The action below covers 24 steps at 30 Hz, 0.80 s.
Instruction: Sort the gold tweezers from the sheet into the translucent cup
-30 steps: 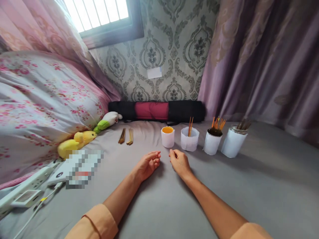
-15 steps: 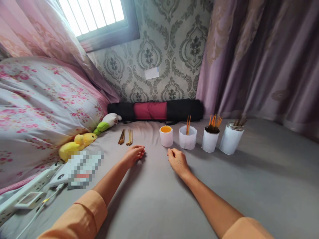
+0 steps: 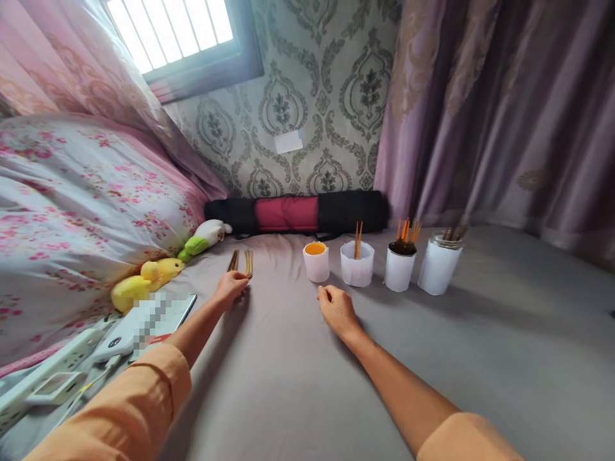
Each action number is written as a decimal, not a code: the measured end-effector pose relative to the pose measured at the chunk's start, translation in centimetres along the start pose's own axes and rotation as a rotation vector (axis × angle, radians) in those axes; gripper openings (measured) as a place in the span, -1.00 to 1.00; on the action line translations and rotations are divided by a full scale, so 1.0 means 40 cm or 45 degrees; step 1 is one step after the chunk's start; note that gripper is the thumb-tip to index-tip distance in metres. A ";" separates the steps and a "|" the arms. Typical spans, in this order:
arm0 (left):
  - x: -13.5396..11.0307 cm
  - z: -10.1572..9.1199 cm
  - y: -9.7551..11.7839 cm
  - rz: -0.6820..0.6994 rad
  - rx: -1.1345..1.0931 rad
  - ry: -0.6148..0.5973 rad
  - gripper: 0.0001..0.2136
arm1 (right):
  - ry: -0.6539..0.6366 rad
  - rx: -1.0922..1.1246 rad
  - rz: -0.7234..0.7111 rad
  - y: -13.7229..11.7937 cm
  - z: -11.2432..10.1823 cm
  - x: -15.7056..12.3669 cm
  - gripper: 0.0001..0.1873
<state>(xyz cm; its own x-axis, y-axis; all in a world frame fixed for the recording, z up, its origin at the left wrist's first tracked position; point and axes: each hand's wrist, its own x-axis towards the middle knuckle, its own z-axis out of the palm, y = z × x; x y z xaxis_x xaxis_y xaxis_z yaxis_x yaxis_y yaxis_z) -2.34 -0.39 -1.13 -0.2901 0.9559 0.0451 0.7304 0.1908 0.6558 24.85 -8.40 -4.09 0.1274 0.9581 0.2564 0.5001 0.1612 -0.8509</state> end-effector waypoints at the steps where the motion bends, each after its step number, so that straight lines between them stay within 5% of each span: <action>1: 0.006 -0.003 -0.003 0.021 0.041 0.013 -0.84 | 0.001 -0.001 -0.001 0.000 0.000 0.000 -0.57; 24: 0.083 0.010 -0.002 0.253 0.504 0.077 -0.82 | -0.027 -0.006 -0.011 0.001 -0.001 0.000 -0.56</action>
<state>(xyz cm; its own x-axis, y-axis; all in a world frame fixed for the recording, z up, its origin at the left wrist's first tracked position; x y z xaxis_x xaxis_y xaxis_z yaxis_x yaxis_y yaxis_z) -3.10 2.89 -1.34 -0.1471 0.9702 0.1925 0.9527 0.0866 0.2914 24.90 -8.40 -4.09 0.1048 0.9616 0.2538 0.5050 0.1684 -0.8465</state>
